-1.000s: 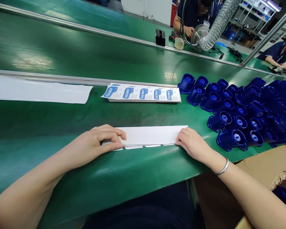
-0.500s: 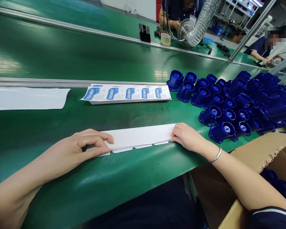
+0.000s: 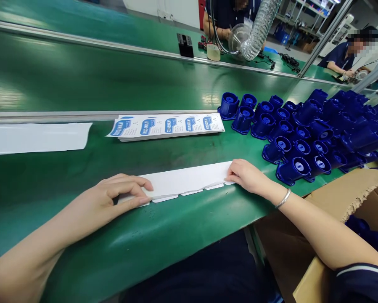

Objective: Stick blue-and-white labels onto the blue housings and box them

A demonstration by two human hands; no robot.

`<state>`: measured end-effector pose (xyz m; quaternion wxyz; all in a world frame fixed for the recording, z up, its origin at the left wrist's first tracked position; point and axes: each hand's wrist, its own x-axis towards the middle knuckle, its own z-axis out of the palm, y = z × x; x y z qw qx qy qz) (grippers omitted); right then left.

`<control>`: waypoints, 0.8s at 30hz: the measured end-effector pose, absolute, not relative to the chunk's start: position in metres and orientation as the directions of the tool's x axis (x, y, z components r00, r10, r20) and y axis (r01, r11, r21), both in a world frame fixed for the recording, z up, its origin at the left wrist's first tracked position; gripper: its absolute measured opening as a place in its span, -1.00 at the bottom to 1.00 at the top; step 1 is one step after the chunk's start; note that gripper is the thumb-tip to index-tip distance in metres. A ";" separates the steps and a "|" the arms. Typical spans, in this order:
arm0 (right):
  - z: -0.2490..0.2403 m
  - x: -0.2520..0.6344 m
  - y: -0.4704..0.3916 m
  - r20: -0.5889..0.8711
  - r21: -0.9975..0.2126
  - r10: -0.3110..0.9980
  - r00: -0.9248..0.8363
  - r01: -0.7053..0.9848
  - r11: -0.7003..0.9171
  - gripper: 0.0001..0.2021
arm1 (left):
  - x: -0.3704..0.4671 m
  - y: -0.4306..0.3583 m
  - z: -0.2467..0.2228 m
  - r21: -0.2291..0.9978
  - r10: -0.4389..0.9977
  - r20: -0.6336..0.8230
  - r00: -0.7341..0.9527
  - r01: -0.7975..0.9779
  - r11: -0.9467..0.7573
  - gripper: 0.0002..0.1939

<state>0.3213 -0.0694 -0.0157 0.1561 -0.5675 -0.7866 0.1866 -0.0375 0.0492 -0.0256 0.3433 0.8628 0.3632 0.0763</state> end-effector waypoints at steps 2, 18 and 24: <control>-0.017 0.321 -0.073 0.060 -0.487 0.945 -0.322 0.817 0.309 -0.86 | -0.037 0.047 -0.027 0.640 0.672 -0.069 0.737 0.550 -0.537 -0.63; -0.020 0.313 -0.058 -0.003 -0.455 1.000 -0.004 0.890 0.002 -0.72 | -0.021 0.049 -0.016 0.543 0.804 -0.113 0.584 0.714 -0.442 -0.57; -0.021 0.316 -0.055 0.030 -0.475 0.999 -0.015 0.879 0.027 -0.76 | -0.014 0.055 -0.010 0.479 0.833 -0.151 0.533 0.776 -0.410 -0.65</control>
